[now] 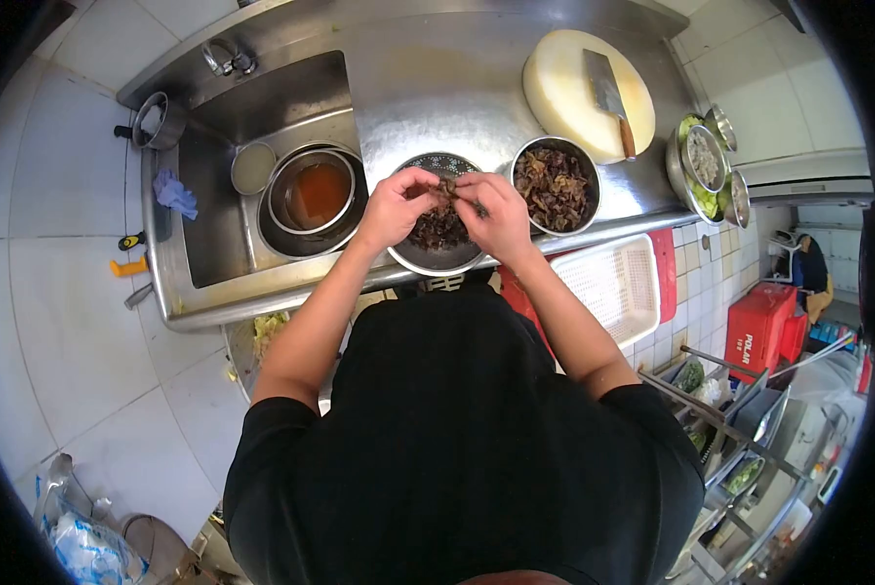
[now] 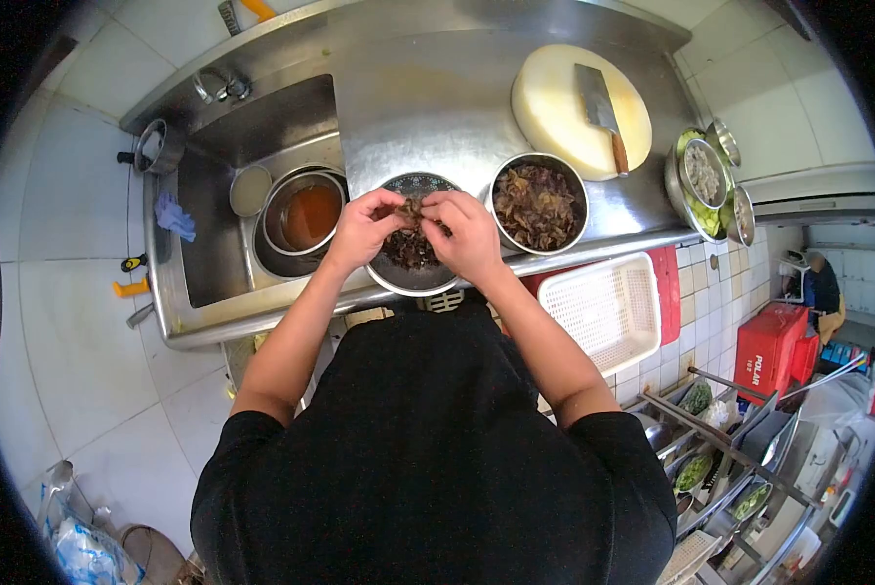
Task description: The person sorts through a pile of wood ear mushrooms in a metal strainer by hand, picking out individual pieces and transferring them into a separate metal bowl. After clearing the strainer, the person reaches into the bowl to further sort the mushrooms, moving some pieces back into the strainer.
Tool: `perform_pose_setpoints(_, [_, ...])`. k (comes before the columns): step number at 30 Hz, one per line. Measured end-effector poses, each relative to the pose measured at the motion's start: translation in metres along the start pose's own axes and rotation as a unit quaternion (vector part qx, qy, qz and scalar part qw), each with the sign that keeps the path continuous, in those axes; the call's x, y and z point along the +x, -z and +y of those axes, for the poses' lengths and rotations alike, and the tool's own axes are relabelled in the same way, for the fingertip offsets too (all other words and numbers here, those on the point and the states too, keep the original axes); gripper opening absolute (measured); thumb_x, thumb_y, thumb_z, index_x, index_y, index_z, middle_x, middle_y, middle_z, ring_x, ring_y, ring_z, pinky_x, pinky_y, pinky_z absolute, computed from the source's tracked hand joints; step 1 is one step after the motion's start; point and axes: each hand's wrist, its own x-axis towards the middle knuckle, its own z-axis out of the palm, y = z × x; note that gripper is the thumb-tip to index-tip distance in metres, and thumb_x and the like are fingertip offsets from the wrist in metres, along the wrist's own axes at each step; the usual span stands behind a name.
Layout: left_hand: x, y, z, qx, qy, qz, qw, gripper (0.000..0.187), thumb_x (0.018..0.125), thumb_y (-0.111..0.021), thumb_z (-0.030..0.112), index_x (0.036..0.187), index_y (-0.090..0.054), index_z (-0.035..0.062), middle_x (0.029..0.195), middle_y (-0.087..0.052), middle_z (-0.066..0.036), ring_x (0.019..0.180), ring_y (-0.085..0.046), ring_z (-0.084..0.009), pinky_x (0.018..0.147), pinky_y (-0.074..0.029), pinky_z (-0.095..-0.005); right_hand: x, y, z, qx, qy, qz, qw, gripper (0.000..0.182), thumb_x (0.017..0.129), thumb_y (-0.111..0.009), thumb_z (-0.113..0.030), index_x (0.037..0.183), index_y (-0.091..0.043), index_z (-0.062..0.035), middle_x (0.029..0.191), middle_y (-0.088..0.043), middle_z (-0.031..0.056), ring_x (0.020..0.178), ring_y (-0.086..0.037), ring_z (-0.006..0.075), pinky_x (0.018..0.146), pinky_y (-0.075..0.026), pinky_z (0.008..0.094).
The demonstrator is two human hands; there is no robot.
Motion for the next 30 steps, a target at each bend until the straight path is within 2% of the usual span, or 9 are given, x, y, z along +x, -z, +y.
perform_pose_setpoints(5, [0.000, 0.001, 0.019, 0.209, -0.192, 0.047, 0.958, 0.015, 0.080, -0.067, -0.008, 0.093, -0.071, -0.0001, 0.102, -0.074, -0.011, 0.094, -0.072, -0.0217, 0.085, -0.057, -0.0317, 0.007, 0.014, -0.015, 0.011, 0.019, 0.025, 0.999, 0.017, 0.077, -0.078, -0.008, 0.091, -0.069, -0.0063, 0.096, -0.068, 0.0097, 0.085, -0.064, 0.0292, 0.073, -0.052, 0.0354])
perform_pose_setpoints(6, [-0.001, 0.000, 0.028, 0.252, -0.228, 0.051, 0.939, 0.016, 0.078, -0.066, -0.009, 0.091, -0.071, 0.0001, 0.102, -0.074, -0.012, 0.093, -0.072, -0.0235, 0.084, -0.057, -0.0321, 0.012, 0.013, -0.013, 0.006, 0.031, 0.040, 0.999, 0.020, 0.078, -0.081, -0.014, 0.094, -0.070, -0.0076, 0.088, -0.066, 0.0069, 0.077, -0.061, 0.0248, 0.068, -0.050, 0.0326])
perform_pose_setpoints(9, [-0.002, -0.004, 0.042, 0.325, -0.282, 0.063, 0.901, 0.016, 0.075, -0.071, -0.007, 0.089, -0.071, 0.0010, 0.097, -0.074, -0.015, 0.087, -0.072, -0.0274, 0.078, -0.058, -0.0336, 0.012, 0.020, -0.032, 0.051, -0.171, -0.013, 0.984, 0.024, 0.080, -0.084, -0.018, 0.097, -0.071, -0.0069, 0.084, -0.066, 0.0046, 0.073, -0.060, 0.0186, 0.066, -0.049, 0.0317])
perform_pose_setpoints(12, [-0.004, -0.010, 0.055, 0.399, -0.345, 0.061, 0.847, 0.015, 0.076, -0.071, -0.008, 0.087, -0.072, 0.0008, 0.096, -0.074, -0.014, 0.086, -0.072, -0.0273, 0.076, -0.058, -0.0338, 0.021, 0.018, -0.043, 0.092, -0.267, -0.074, 0.957, 0.030, 0.081, -0.086, -0.021, 0.102, -0.071, -0.0046, 0.085, -0.069, 0.0003, 0.071, -0.057, 0.0098, 0.064, -0.048, 0.0281])
perform_pose_setpoints(15, [-0.009, -0.018, 0.060, 0.385, -0.357, 0.087, 0.846, 0.017, 0.075, -0.072, -0.008, 0.089, -0.073, 0.0009, 0.096, -0.074, -0.014, 0.086, -0.073, -0.0269, 0.076, -0.059, -0.0335, 0.019, 0.013, -0.043, 0.208, -0.364, -0.067, 0.905, 0.027, 0.086, -0.082, -0.016, 0.105, -0.071, -0.0011, 0.092, -0.071, 0.0003, 0.076, -0.059, 0.0057, 0.068, -0.049, 0.0247])
perform_pose_setpoints(18, [-0.012, -0.015, 0.055, 0.345, -0.320, 0.106, 0.876, 0.017, 0.075, -0.073, -0.007, 0.090, -0.074, 0.0009, 0.096, -0.074, -0.015, 0.085, -0.073, -0.0257, 0.075, -0.059, -0.0327, 0.020, 0.009, -0.037, 0.410, -0.354, 0.002, 0.840, 0.018, 0.091, -0.076, -0.007, 0.107, -0.071, 0.0005, 0.094, -0.072, 0.0018, 0.082, -0.061, 0.0051, 0.074, -0.051, 0.0226])
perform_pose_setpoints(24, [-0.021, -0.021, 0.065, 0.288, -0.248, 0.085, 0.921, 0.015, 0.082, -0.075, -0.006, 0.096, -0.072, -0.0012, 0.100, -0.074, -0.014, 0.090, -0.073, -0.0199, 0.081, -0.057, -0.0296, 0.023, 0.014, -0.034, 0.343, -0.373, -0.003, 0.862, 0.019, 0.093, -0.068, 0.001, 0.113, -0.066, 0.0012, 0.096, -0.070, 0.0039, 0.088, -0.064, 0.0084, 0.080, -0.053, 0.0248])
perform_pose_setpoints(27, [-0.019, -0.022, 0.042, -0.075, -0.037, 0.070, 0.994, 0.017, 0.087, -0.075, -0.003, 0.102, -0.067, -0.0031, 0.100, -0.073, -0.013, 0.091, -0.071, -0.0164, 0.082, -0.057, -0.0283, 0.021, 0.014, -0.042, 0.236, -0.313, -0.026, 0.920, 0.020, 0.094, -0.065, 0.002, 0.114, -0.064, 0.0012, 0.096, -0.070, 0.0053, 0.088, -0.065, 0.0108, 0.081, -0.053, 0.0264])
perform_pose_setpoints(30, [-0.017, -0.026, 0.049, -0.104, 0.008, 0.044, 0.994, 0.016, 0.093, -0.071, -0.001, 0.105, -0.062, -0.0030, 0.095, -0.070, -0.009, 0.088, -0.069, -0.0139, 0.080, -0.059, -0.0279, 0.019, 0.010, -0.042, 0.194, -0.251, -0.057, 0.946, 0.019, 0.095, -0.064, 0.003, 0.114, -0.063, 0.0013, 0.096, -0.070, 0.0083, 0.086, -0.065, 0.0134, 0.082, -0.053, 0.0275])
